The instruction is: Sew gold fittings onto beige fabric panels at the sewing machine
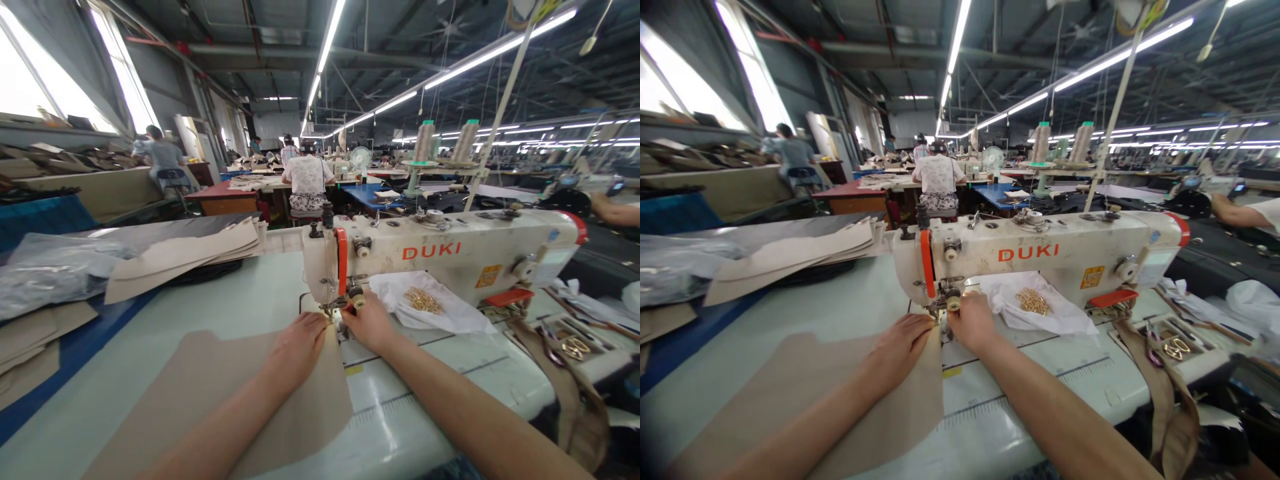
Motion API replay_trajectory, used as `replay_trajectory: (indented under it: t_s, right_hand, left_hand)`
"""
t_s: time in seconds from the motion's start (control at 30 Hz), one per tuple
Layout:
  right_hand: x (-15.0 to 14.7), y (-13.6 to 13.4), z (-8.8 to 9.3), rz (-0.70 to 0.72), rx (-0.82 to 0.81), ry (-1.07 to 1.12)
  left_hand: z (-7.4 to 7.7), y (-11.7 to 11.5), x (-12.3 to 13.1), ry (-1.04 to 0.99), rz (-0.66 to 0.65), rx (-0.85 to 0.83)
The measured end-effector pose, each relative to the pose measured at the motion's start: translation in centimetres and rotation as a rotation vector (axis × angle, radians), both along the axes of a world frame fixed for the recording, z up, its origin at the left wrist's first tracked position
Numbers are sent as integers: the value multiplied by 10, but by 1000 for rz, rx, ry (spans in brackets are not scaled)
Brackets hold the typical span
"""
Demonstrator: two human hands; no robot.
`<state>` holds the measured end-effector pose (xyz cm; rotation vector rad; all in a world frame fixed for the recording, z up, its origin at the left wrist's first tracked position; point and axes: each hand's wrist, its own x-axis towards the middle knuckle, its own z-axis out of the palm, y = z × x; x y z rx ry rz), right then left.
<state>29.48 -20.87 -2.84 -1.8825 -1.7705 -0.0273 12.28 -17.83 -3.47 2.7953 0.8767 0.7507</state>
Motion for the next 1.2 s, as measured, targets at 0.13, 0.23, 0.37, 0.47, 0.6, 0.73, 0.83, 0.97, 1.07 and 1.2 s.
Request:
replay_trajectory:
  t_s: [0.13, 0.23, 0.37, 0.47, 0.6, 0.73, 0.83, 0.97, 1.07, 1.2]
  right_hand:
    - [-1, -4, 0, 8, 35, 35]
    - [-2, -7, -3, 2, 65, 59]
    - [-4, -10, -6, 30, 97, 75]
    - [-5, -12, -5, 33, 115, 70]
    - [-7, -14, -3, 14, 135, 54]
    - [-9, -12, -5, 19, 151, 58]
    - [-9, -10, -7, 13, 154, 92]
    - [-10, -10, -7, 18, 150, 129]
    - [-11, -9, -9, 10, 142, 152]
    - [-12, -4, -11, -12, 136, 171]
  left_hand:
    - [3, -1, -1, -9, 7, -11]
    - [3, -1, -2, -32, 8, -17]
    - [2, 0, -3, -81, 1, -3]
    - [2, 0, -4, -88, -2, -10]
    - [5, -2, -5, -98, -5, -15]
    - [8, -3, -4, -107, 2, -34]
    - [8, -1, -5, -109, 10, -54]
    - [0, 4, -6, -112, 44, -56]
    - [-8, 9, -7, -123, 73, -46]
    - [-19, 13, -19, -163, 77, 4]
